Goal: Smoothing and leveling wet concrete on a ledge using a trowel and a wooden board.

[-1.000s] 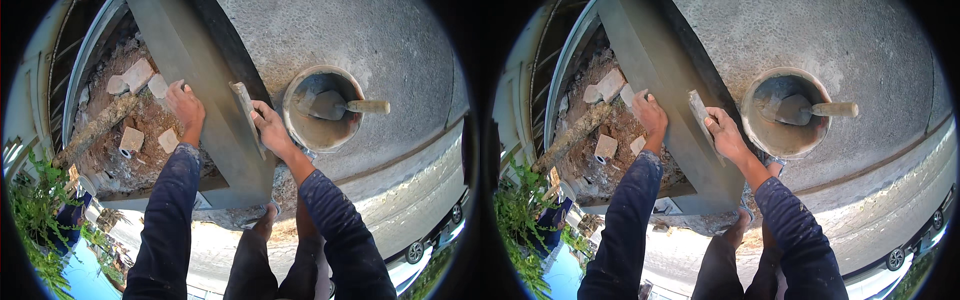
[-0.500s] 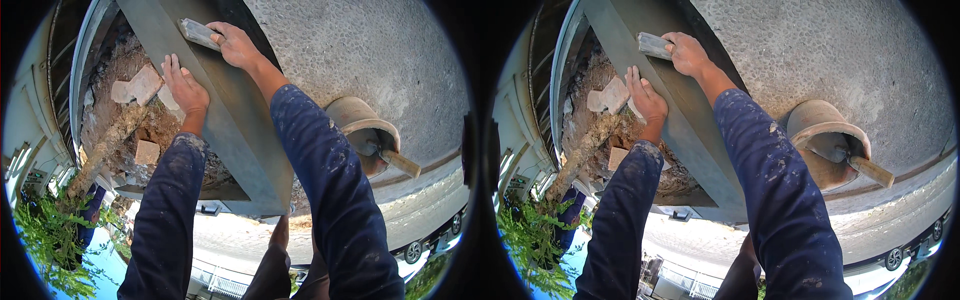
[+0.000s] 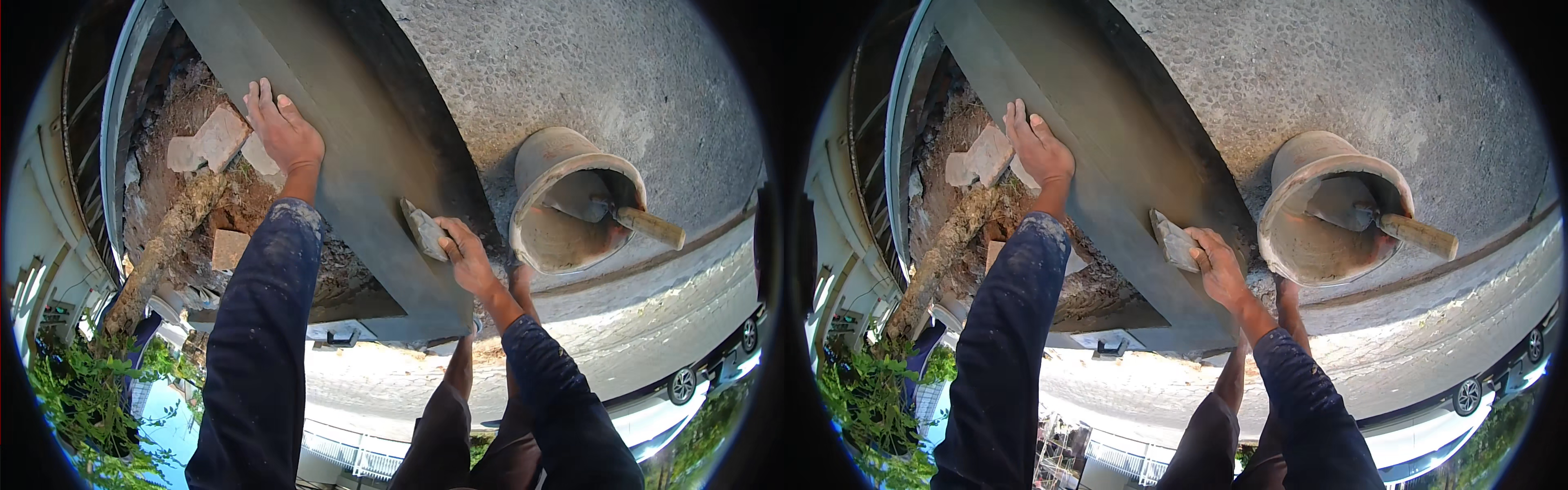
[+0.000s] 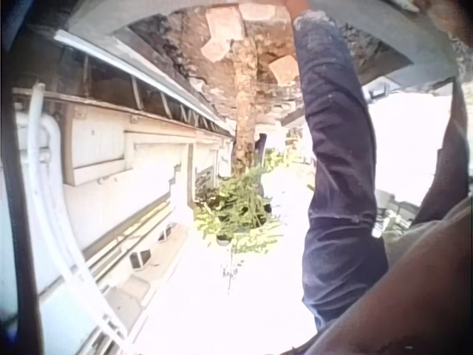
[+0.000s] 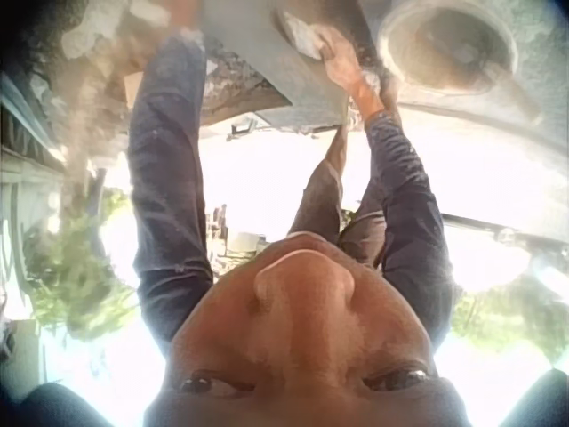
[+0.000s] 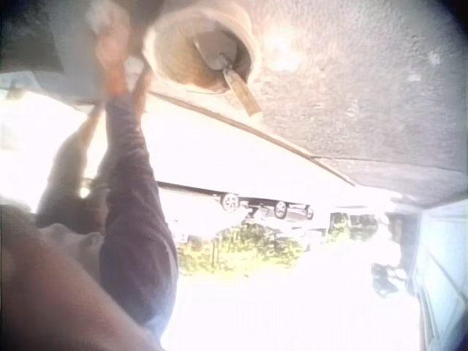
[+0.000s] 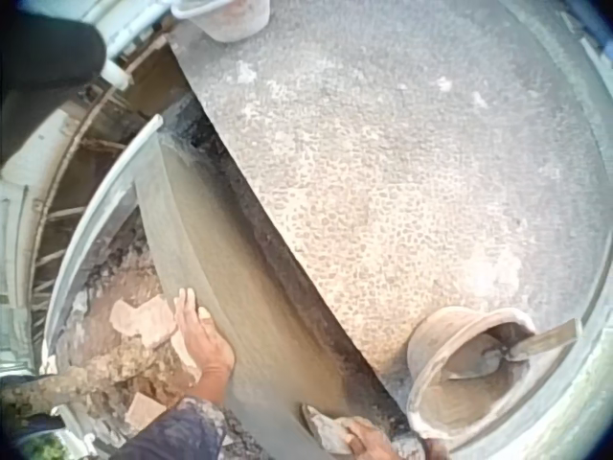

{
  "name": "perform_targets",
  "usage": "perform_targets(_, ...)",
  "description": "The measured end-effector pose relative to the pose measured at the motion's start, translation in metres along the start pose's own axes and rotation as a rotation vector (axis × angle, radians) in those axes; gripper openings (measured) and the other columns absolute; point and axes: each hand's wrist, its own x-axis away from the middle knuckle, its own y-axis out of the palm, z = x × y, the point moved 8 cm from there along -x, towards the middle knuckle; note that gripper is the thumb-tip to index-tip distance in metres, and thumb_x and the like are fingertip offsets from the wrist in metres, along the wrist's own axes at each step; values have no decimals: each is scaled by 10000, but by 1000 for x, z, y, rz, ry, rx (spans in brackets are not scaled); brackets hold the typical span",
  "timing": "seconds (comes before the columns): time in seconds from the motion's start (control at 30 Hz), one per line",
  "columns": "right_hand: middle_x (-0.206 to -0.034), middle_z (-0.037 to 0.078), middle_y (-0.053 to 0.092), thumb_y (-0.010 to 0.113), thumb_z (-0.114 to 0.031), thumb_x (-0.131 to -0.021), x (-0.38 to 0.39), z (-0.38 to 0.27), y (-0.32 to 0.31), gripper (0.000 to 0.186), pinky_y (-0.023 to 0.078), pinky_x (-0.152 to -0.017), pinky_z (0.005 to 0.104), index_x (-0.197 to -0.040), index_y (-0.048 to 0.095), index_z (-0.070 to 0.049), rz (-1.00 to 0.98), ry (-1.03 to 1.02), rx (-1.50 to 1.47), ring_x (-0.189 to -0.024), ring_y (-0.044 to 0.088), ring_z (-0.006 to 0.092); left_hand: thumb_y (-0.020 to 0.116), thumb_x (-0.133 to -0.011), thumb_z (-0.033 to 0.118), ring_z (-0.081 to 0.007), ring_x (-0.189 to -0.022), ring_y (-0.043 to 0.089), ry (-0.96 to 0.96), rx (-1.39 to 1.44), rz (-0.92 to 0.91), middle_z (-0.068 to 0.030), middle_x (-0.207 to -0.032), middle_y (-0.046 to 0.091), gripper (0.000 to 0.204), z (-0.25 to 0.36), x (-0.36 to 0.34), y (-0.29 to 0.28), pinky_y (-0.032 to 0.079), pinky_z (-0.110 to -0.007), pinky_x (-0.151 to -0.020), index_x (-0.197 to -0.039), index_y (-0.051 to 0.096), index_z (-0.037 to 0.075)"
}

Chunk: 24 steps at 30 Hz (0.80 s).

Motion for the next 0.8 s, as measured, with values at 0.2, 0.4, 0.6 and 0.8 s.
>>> perform_targets(0.2, -1131, 193, 601, 577, -130, -988, -25, -41, -17, 300, 461, -946, 418, -1268, 572, -22, 125, 1, 45, -1075, 586, 388, 396, -1069, 351, -378, -1442, 347, -15, -33, 0, -182, -1551, 394, 508, -4, 2, -5, 298, -466, -1186, -1470, 463, 46)
perform_targets(0.4, -1182, 229, 600, 542, -233, -1005, -157, -89, 6, 456, 480, -957, 479, -1435, 480, -96, 166, -52, 327, -1102, 590, 416, 383, -1072, 379, -393, -1459, 317, -13, -12, -6, -181, -1544, 402, 522, -1, 0, -5, 285, -500, -1198, -1467, 466, 48)
perform_targets(0.6, -1235, 262, 590, 523, -247, -988, -231, -133, 24, 515, 497, -934, 501, -1484, 441, -134, 110, -67, 445, -1032, 616, 407, 392, -1072, 380, -391, -1442, 342, -1, -9, -6, -193, -1549, 391, 521, 2, 0, -2, 290, -480, -1185, -1471, 465, 54)
perform_targets(0.8, -1107, 306, 599, 514, -115, -953, -96, -18, 46, 617, 497, -923, 495, -1551, 363, -97, -46, 123, 520, -955, 629, 449, 378, -1074, 394, -403, -1458, 313, -35, -43, -13, -182, -1552, 389, 527, -7, 2, -10, 279, -509, -1194, -1477, 460, 63)
